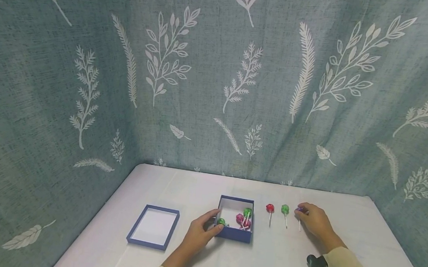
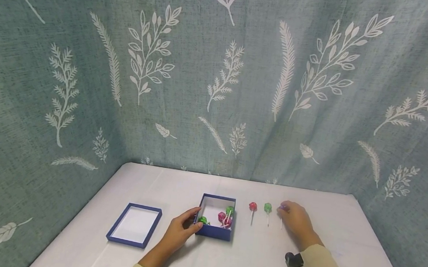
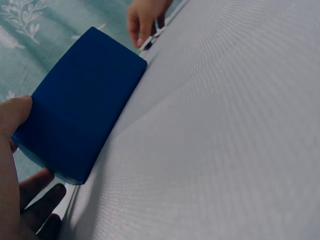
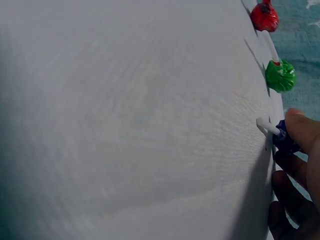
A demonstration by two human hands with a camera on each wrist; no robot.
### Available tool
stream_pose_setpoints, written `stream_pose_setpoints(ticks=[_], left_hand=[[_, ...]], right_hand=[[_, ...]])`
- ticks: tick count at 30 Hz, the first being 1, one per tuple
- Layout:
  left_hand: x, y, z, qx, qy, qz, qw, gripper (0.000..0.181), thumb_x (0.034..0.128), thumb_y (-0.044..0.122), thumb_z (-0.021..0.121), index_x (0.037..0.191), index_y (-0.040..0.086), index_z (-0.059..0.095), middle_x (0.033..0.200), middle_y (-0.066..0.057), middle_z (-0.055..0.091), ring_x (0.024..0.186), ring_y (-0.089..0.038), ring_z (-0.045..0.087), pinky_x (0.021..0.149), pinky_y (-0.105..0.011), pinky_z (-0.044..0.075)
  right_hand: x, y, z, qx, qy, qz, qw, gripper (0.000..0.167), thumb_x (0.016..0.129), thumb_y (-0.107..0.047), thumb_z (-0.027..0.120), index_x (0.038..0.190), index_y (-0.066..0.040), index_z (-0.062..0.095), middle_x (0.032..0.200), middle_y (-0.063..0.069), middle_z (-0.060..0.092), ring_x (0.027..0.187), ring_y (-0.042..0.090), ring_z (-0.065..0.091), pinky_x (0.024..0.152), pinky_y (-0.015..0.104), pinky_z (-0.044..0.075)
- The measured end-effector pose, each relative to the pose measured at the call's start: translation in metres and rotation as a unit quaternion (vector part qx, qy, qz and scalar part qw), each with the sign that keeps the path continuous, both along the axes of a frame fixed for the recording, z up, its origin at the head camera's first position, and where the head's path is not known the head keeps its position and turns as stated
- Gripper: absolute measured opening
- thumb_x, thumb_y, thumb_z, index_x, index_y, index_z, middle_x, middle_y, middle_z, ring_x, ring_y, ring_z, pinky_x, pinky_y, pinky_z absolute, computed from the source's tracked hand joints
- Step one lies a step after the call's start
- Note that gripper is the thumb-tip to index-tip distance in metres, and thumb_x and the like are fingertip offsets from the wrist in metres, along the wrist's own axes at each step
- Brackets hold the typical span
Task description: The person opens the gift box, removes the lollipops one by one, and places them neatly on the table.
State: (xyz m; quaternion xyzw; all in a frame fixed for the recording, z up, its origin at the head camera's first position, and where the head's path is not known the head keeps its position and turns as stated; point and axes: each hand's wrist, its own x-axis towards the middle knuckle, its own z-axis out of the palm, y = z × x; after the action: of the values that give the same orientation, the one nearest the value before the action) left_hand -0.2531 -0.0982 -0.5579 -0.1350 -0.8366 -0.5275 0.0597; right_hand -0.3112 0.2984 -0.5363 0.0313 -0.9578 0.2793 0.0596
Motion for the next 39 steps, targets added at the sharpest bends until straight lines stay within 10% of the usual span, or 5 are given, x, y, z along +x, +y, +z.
stream_pose_setpoints(ticks=[39], left_hand=[[-0.001, 0.000, -0.001, -0.007, -0.008, 0.002, 0.9999, 0.056, 0.0877, 0.040, 0.070, 0.138, 0.021, 0.055, 0.142, 0.000, 0.052, 0.135, -0.027, 0.041, 0.112, -0.050, 0.029]], right_hand=[[0.002, -0.002, 0.007, 0.006, 0.009, 0.021, 0.9997, 0.037, 0.092, -0.018, 0.066, 0.119, 0.006, 0.061, 0.103, 0.019, 0.066, 0.096, 0.039, 0.062, 0.086, 0.056, 0.048]])
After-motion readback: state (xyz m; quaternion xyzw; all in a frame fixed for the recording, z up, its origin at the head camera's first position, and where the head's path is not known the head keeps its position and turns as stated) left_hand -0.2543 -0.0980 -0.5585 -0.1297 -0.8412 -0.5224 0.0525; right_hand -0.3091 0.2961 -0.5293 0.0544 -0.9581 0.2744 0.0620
